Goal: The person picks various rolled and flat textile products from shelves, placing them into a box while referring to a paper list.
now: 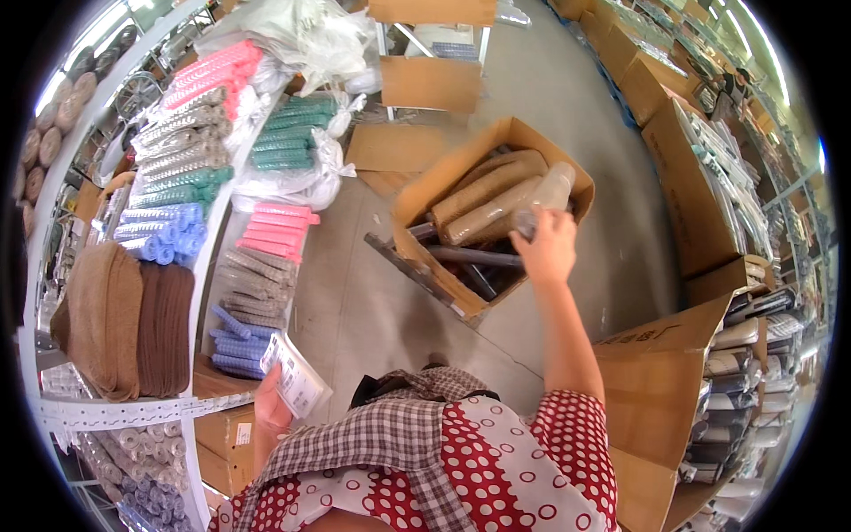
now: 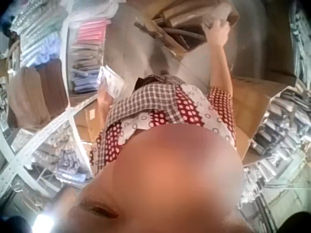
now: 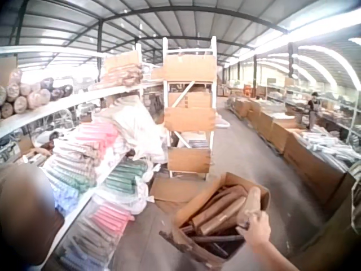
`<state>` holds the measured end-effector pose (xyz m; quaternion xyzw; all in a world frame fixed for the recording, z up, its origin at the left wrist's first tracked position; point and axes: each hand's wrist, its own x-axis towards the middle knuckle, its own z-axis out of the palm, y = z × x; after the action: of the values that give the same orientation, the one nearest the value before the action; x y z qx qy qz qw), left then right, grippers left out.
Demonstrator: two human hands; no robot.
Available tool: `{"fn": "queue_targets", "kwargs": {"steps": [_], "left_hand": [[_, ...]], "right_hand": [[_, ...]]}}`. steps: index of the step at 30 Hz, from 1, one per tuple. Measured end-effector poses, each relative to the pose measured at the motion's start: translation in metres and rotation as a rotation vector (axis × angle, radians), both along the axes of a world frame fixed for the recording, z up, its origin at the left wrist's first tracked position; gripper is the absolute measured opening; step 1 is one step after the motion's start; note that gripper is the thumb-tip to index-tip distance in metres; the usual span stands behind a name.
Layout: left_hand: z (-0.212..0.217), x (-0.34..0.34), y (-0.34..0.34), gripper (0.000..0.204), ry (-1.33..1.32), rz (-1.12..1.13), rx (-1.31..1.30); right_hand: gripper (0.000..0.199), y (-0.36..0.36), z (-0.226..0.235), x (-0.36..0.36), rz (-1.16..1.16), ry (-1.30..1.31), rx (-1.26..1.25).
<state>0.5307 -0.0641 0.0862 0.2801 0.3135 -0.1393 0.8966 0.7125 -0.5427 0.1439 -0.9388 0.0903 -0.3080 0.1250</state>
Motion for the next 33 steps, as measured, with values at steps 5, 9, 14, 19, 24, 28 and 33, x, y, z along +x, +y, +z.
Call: {"fn": "queue_targets", "kwargs": {"steps": [5,9,14,19,24,28,33], "left_hand": [[0.019,0.043,-0.047,0.034,-0.096,-0.065,-0.048],[0.033,0.06,-0.069,0.036,-0.187,-0.109,0.042],[0.04,0.053,-0.068,0.036,-0.184,-0.07,0.124],[0.051,0.021,-0.038,0.036,-0.228,-0.034,0.107],[0.053,-0.013,-0.007,0.035,-0.252,0.014,0.155],[0.063,-0.035,0.011,0.035,-0.291,0.034,0.101],[0.08,-0.053,0.018,0.033,-0.234,0.117,0.082]], "right_hand": [[0.057,0.076,-0.03,0.009,0.624,0.382,0.254],[0.045,0.165,-0.015,-0.042,0.896,0.766,0.9],[0.028,0.228,0.006,-0.081,0.821,0.789,1.009],[0.017,0.267,-0.007,-0.106,0.705,0.799,1.274],[0.01,0.287,-0.008,-0.127,0.837,0.732,1.403],[0.013,0.3,-0.01,-0.132,0.937,0.926,1.449],[0.035,0.325,0.0,-0.157,0.751,1.251,1.908]]}}
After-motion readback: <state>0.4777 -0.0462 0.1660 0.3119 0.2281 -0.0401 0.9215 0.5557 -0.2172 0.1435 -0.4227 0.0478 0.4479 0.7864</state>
